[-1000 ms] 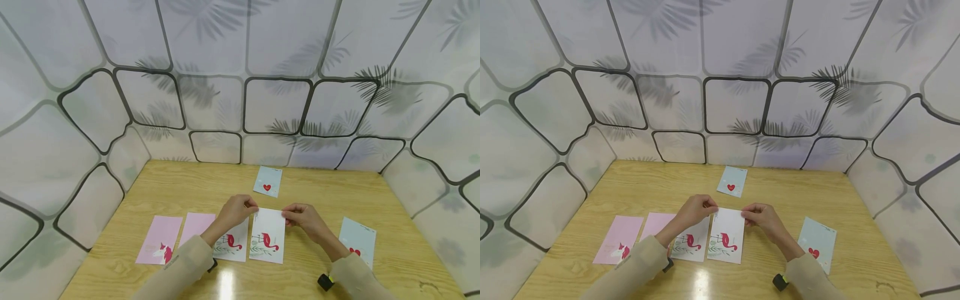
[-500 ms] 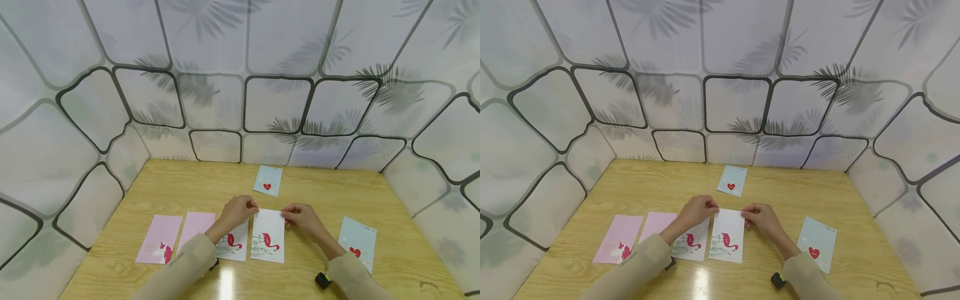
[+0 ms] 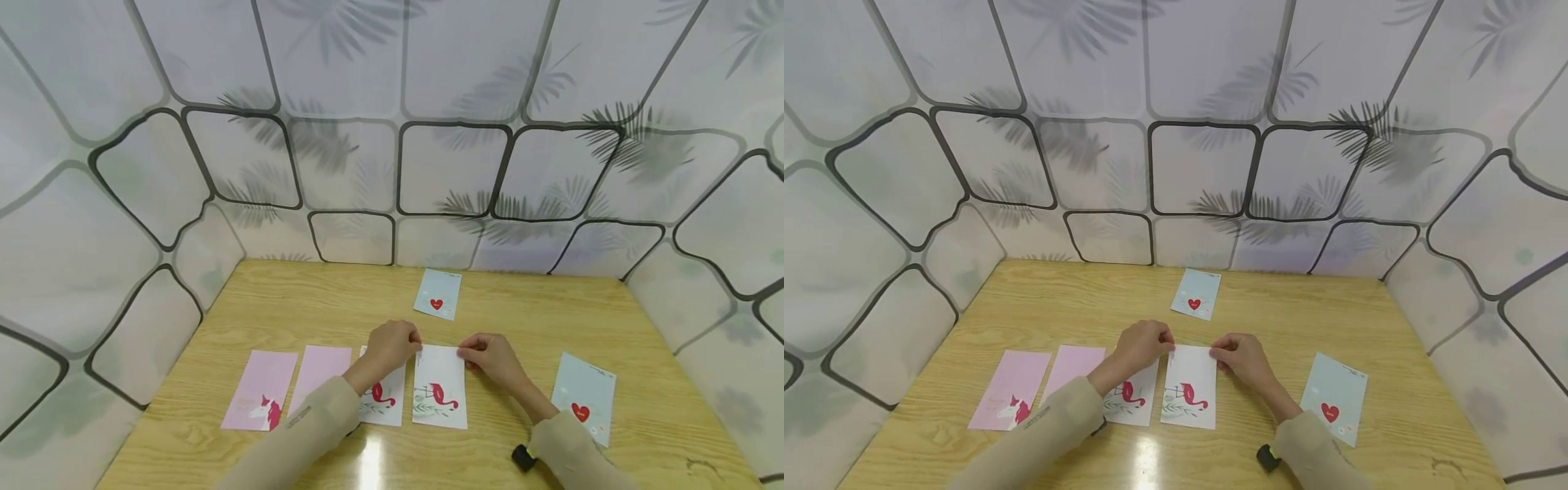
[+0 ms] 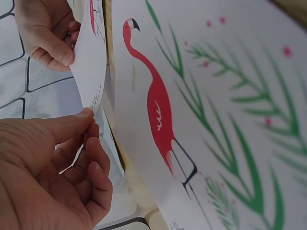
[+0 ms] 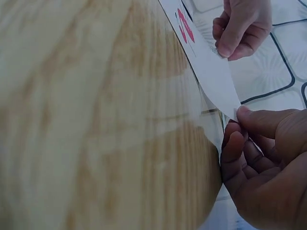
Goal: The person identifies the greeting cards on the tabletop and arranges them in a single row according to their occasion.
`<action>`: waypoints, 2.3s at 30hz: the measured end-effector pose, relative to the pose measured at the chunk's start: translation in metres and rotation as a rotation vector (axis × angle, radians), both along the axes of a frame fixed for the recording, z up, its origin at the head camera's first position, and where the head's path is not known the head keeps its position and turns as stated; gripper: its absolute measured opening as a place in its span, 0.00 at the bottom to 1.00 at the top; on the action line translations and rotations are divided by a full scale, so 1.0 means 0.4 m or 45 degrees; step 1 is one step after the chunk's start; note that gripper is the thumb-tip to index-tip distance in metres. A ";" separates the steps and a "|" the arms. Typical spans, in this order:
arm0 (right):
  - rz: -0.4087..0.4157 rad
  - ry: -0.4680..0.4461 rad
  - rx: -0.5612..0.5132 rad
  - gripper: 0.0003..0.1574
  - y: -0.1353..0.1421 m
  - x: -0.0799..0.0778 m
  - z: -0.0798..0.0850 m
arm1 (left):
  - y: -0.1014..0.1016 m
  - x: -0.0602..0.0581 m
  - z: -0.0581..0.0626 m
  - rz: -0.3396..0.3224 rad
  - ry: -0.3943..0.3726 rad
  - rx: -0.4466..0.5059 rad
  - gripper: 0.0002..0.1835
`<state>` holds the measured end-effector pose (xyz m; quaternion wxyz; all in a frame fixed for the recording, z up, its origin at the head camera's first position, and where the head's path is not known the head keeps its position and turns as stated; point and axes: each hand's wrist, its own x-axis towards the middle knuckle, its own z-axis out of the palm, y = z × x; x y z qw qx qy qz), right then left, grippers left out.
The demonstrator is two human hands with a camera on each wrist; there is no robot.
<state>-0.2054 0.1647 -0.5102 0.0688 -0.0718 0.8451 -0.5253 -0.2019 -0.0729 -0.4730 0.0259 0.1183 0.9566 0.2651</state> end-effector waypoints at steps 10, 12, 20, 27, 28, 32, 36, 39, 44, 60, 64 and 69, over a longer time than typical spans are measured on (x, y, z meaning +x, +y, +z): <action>0.043 0.058 0.159 0.04 -0.006 0.000 0.005 | 0.002 -0.009 -0.012 0.003 -0.013 -0.064 0.11; 0.055 0.083 0.206 0.04 -0.009 0.000 0.006 | 0.002 -0.009 -0.013 0.000 -0.010 -0.073 0.11; 0.086 0.181 0.356 0.03 -0.017 -0.007 0.004 | 0.005 -0.011 -0.020 0.001 0.025 -0.126 0.11; 0.081 0.182 0.417 0.05 -0.027 -0.008 0.004 | 0.008 -0.012 -0.025 0.009 0.034 -0.151 0.11; 0.078 0.182 0.428 0.05 -0.029 -0.007 0.004 | 0.008 -0.013 -0.025 0.009 0.037 -0.157 0.10; 0.062 0.163 0.450 0.06 -0.034 -0.006 0.005 | 0.008 -0.013 -0.028 0.008 0.041 -0.179 0.10; 0.054 0.160 0.463 0.07 -0.039 -0.004 0.009 | 0.006 -0.014 -0.027 0.007 0.050 -0.193 0.10; 0.051 0.163 0.470 0.07 -0.039 -0.004 0.010 | 0.007 -0.016 -0.026 0.012 0.047 -0.206 0.10; 0.043 0.174 0.484 0.06 -0.040 -0.005 0.011 | 0.008 -0.020 -0.026 0.026 0.035 -0.231 0.09; 0.021 0.153 0.502 0.06 -0.043 -0.011 0.011 | 0.001 -0.015 -0.023 0.034 0.021 -0.214 0.08; 0.012 0.141 0.511 0.06 -0.044 -0.012 0.011 | 0.000 -0.011 -0.022 0.015 0.014 -0.149 0.08; 0.011 0.131 0.522 0.06 -0.045 -0.014 0.011 | -0.005 -0.007 -0.017 -0.018 -0.013 -0.063 0.08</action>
